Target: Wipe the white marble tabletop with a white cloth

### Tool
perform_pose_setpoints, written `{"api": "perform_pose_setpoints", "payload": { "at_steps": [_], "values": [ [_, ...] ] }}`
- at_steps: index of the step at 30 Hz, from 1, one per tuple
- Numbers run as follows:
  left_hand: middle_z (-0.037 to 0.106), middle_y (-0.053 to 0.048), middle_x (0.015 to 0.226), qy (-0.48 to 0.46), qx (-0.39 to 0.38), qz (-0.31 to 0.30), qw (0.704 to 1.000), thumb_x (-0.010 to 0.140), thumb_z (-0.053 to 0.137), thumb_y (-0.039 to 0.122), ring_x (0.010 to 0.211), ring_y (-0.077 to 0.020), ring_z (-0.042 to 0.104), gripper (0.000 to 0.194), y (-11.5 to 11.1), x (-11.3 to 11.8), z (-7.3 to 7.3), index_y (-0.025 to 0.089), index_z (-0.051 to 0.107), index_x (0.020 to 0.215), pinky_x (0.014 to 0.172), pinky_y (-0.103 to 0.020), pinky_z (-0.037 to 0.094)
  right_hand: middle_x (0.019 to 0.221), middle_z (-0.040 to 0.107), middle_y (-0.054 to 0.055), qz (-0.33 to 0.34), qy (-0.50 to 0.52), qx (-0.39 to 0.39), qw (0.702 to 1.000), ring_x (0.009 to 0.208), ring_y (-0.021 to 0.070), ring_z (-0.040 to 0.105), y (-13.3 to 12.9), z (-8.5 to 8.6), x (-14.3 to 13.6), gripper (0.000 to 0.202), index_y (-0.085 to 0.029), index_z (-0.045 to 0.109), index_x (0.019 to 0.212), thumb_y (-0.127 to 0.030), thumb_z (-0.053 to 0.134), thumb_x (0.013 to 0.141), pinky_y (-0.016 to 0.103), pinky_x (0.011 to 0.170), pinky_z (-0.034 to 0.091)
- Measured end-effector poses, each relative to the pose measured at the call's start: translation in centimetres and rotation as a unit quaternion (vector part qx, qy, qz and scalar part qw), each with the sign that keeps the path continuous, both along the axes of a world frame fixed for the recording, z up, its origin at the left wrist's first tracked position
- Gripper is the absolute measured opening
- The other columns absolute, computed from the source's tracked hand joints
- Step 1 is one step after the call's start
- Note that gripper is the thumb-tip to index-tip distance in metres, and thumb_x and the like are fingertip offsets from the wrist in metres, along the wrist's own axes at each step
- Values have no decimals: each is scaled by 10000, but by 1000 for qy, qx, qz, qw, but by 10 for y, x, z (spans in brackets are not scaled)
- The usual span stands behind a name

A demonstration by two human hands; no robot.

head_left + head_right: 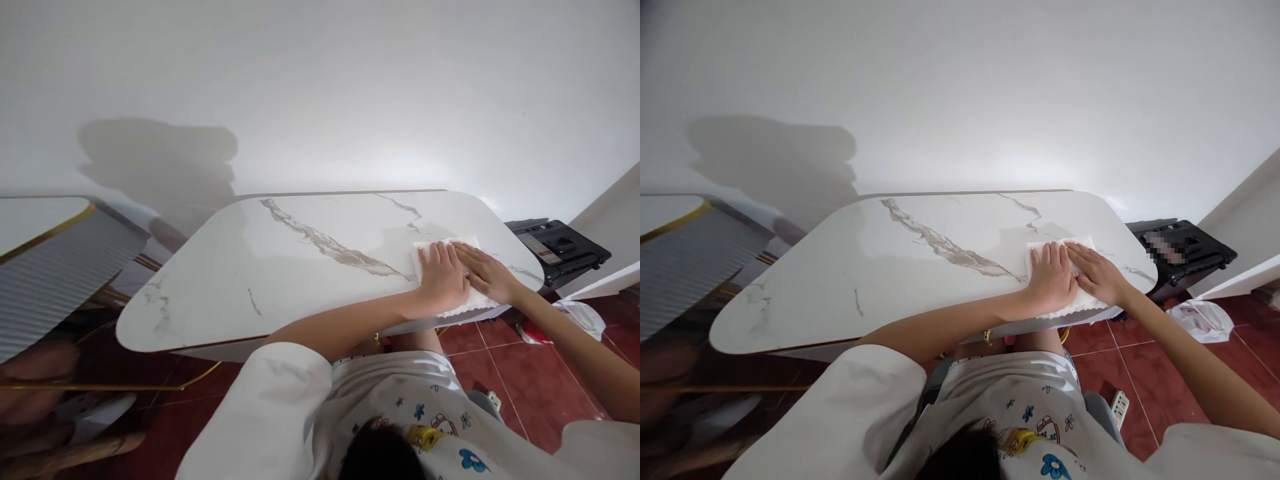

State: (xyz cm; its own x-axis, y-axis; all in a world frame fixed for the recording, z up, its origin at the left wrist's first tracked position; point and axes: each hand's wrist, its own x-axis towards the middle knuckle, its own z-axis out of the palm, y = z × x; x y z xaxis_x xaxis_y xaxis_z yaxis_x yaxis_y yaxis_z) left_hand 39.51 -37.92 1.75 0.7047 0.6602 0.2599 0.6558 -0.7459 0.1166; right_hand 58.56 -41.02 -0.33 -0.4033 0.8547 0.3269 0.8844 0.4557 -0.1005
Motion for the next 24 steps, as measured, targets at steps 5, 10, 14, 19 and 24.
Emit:
{"api": "perform_pose_setpoints", "payload": {
  "at_steps": [5,10,14,19,24],
  "values": [
    [354,-280,1566,1,-19,-6,1000,965,358,358,1452,-405,319,684,-4,27,7,-63,311,1502,1175,-625,279,1618,334,74,-4,-1,-6,1000,1481,285,343,-7,3,32,627,-256,242,1598,-446,329,1007,569,1188,362],
    [376,-266,1542,-7,-38,-44,998,960,361,355,1429,-389,337,682,4,58,12,-58,313,1501,1197,-594,258,1601,376,37,-72,-14,-4,997,1472,281,362,-11,3,64,605,-269,293,1582,-411,314,994,556,1185,376],
    [401,-237,1526,-15,-42,-42,998,958,350,356,1420,-366,335,660,17,71,11,-26,330,1495,1200,-582,250,1588,403,39,-81,-37,-1,996,1475,274,360,0,3,75,613,-237,312,1576,-379,307,980,521,1188,386],
    [436,-197,1507,-42,-57,-25,997,969,327,351,1395,-320,369,604,48,84,13,34,370,1481,1205,-551,242,1546,466,64,-132,-77,9,988,1425,293,445,35,11,79,590,-221,379,1544,-320,292,969,554,1159,405],
    [429,-196,1518,-50,-71,-4,996,970,314,316,1409,-310,358,590,94,101,13,32,367,1484,1217,-521,215,1552,461,43,-182,-54,-10,982,1441,260,424,88,14,89,578,-219,414,1521,-293,281,964,511,1184,388]
  ]
}}
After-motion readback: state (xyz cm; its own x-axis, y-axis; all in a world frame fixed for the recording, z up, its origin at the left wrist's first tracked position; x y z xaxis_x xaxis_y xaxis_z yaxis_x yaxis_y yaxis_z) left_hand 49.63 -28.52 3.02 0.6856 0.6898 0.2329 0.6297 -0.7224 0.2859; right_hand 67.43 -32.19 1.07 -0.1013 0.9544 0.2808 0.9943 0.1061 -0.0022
